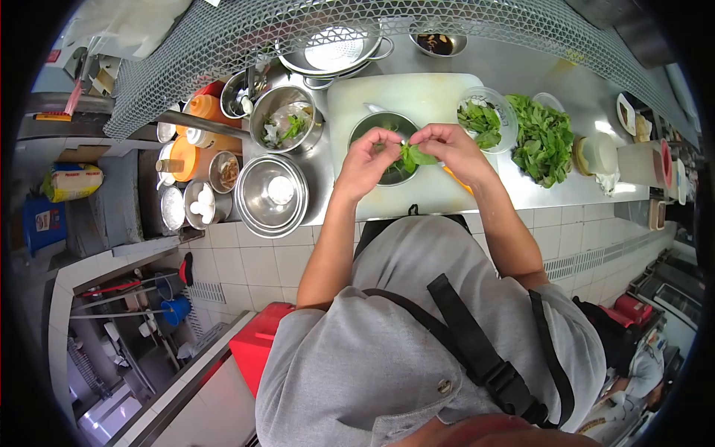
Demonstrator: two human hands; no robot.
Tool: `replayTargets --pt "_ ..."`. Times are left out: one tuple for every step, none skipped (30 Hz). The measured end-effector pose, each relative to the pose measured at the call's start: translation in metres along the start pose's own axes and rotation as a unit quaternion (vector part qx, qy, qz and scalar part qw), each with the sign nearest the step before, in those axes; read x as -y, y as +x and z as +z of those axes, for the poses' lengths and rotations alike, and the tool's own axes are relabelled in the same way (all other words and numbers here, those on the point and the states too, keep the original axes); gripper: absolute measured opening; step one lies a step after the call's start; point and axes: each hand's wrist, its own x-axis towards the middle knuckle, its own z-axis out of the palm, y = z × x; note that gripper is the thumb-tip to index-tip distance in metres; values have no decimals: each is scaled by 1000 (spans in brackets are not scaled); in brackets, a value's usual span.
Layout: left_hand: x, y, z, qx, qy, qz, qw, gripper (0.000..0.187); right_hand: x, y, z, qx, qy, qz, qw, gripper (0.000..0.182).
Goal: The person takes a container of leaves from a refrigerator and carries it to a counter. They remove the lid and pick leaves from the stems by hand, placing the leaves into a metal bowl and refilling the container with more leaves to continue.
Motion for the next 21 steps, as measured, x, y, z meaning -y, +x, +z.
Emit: replayTargets --pt "1 -1 1 15 -14 -2 1000 14 -1 2 1 12 14 -10 1000 14" --pt "2 -1 1 30 -29 -3 999 14 0 3 2 12 15 -11 1000 14" --pt "4 1 1 30 -28 -3 999 14 1 4 3 11 20 -7 1000 13" --pt "6 2 1 23 -9 7 1000 15 2 4 6 11 27 -3 1000 11" --pt "7 2 0 16 10 15 1000 16 4 3 9 13 28 -2 1000 11" --pt "8 1 0 15 11 13 1000 16 9 2 12 22 22 4 1000 10" --pt "8 2 0 5 28 21 999 16 11 2 13 31 15 9 999 10" --pt "7 2 0 -4 45 29 999 15 10 4 13 31 15 9 999 10" --pt "5 2 0 -3 45 29 999 15 8 6 13 36 2 14 999 10" --pt "1 1 1 -10 107 56 993 15 6 6 13 42 -10 20 999 11" --pt "-4 1 1 -18 170 84 982 15 5 7 12 42 -10 20 999 11" --pt "-9 3 0 -17 171 87 981 15 5 10 10 43 -42 21 998 11" --pt "-13 0 0 -14 237 109 965 14 4 10 10 44 -71 24 996 10" --pt "-17 -2 0 -11 303 131 944 14 2 10 10 45 -70 23 996 10" --pt "-22 0 0 -10 306 136 942 14 2 13 9 55 -90 23 994 10" --pt "-26 -1 2 3 365 155 918 13 2 14 8 67 -111 26 991 9" --pt "-28 -3 3 16 422 170 890 13 2 15 8 68 -110 25 991 9" --pt "-30 -2 3 17 439 197 877 12 2 17 6 75 -141 31 987 10" --pt "-30 0 1 16 440 200 875 12 4 20 5 83 -172 37 981 11" --pt "-28 1 -2 6 468 214 858 13 7 21 5 83 -172 33 981 11" --pt "-25 1 -5 -3 494 227 839 14 11 19 5 86 -172 36 981 13"
